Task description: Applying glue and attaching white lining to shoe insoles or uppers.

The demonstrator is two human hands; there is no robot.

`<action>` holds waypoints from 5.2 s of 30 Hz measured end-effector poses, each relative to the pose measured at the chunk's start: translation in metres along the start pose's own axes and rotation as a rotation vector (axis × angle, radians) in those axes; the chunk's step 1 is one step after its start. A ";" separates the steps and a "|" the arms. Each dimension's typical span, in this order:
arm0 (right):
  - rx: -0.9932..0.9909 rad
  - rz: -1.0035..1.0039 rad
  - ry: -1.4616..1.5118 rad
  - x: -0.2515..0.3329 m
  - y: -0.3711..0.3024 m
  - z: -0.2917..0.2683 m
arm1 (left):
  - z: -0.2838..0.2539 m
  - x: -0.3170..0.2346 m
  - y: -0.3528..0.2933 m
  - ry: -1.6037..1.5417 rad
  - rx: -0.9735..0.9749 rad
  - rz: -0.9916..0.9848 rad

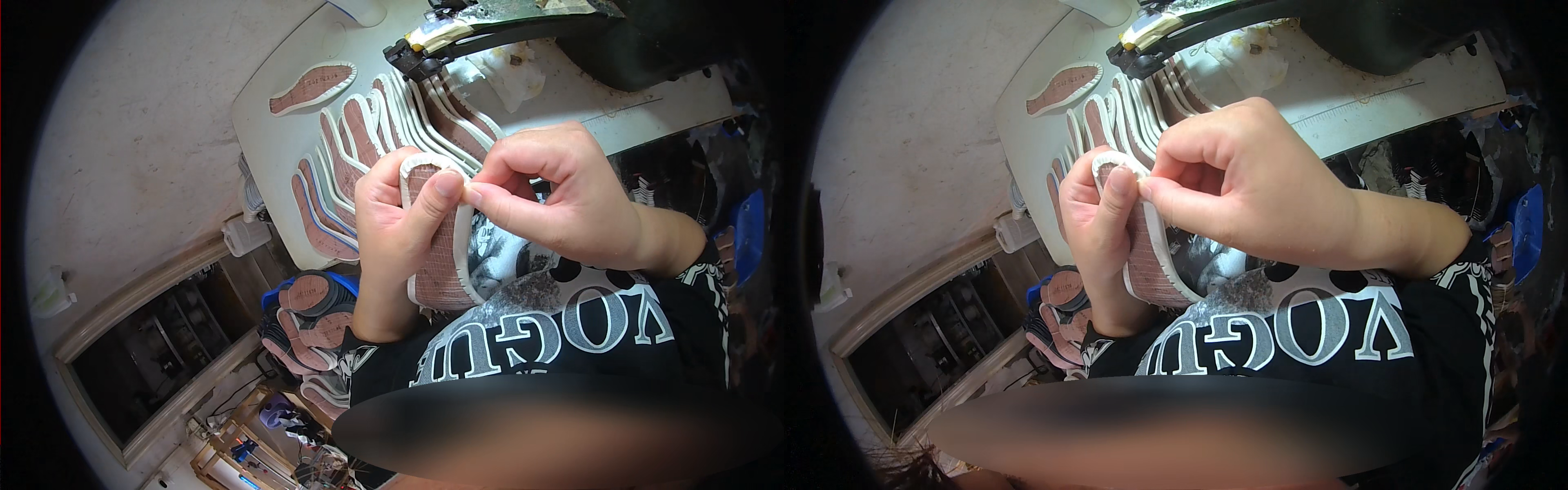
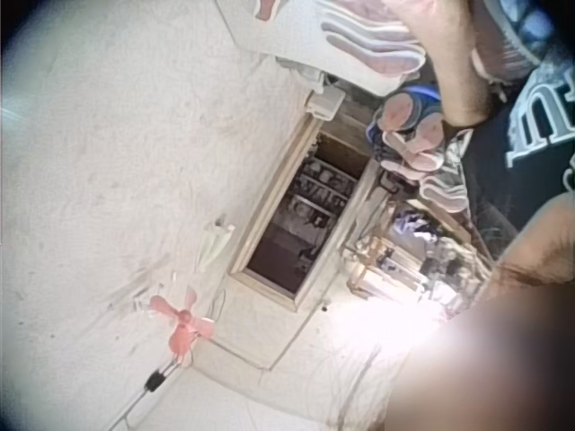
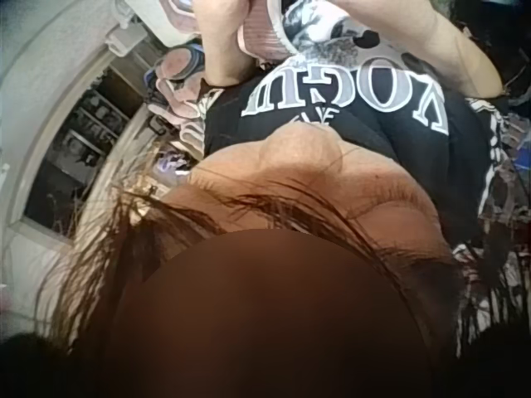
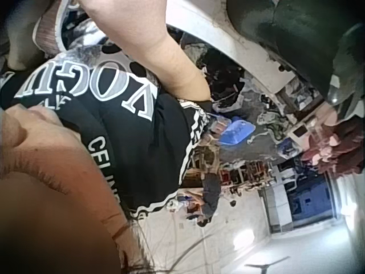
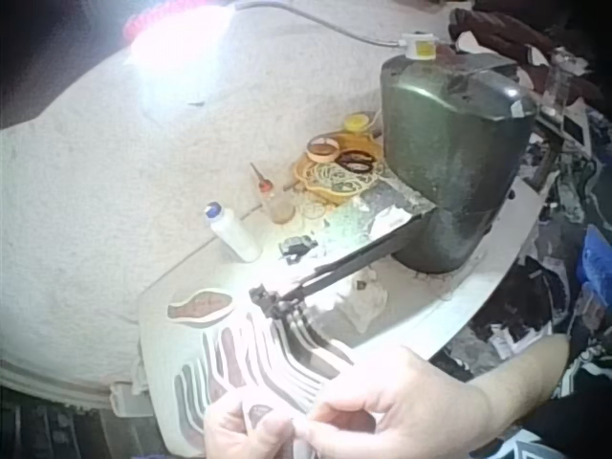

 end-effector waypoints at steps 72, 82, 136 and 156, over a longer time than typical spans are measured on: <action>-0.036 0.311 0.656 -0.055 -0.007 0.044 | -0.016 0.002 -0.006 0.125 -0.055 0.029; -0.049 0.236 0.436 -0.041 -0.007 0.031 | -0.012 0.022 0.002 -0.135 -0.006 -0.095; 0.234 0.057 0.147 -0.057 -0.024 0.059 | 0.010 0.041 0.052 -0.085 0.092 -0.065; 0.165 0.377 0.754 -0.097 0.044 0.036 | -0.029 0.049 0.136 0.153 0.120 -0.252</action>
Point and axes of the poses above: each hand's wrist, its own y-axis towards the middle knuckle, its own z-axis out of the palm, x = y × z, the point moved 10 cm from there along y, towards the middle knuckle, and after that the axes turned 3 degrees about -x, right-handed, at the moved point
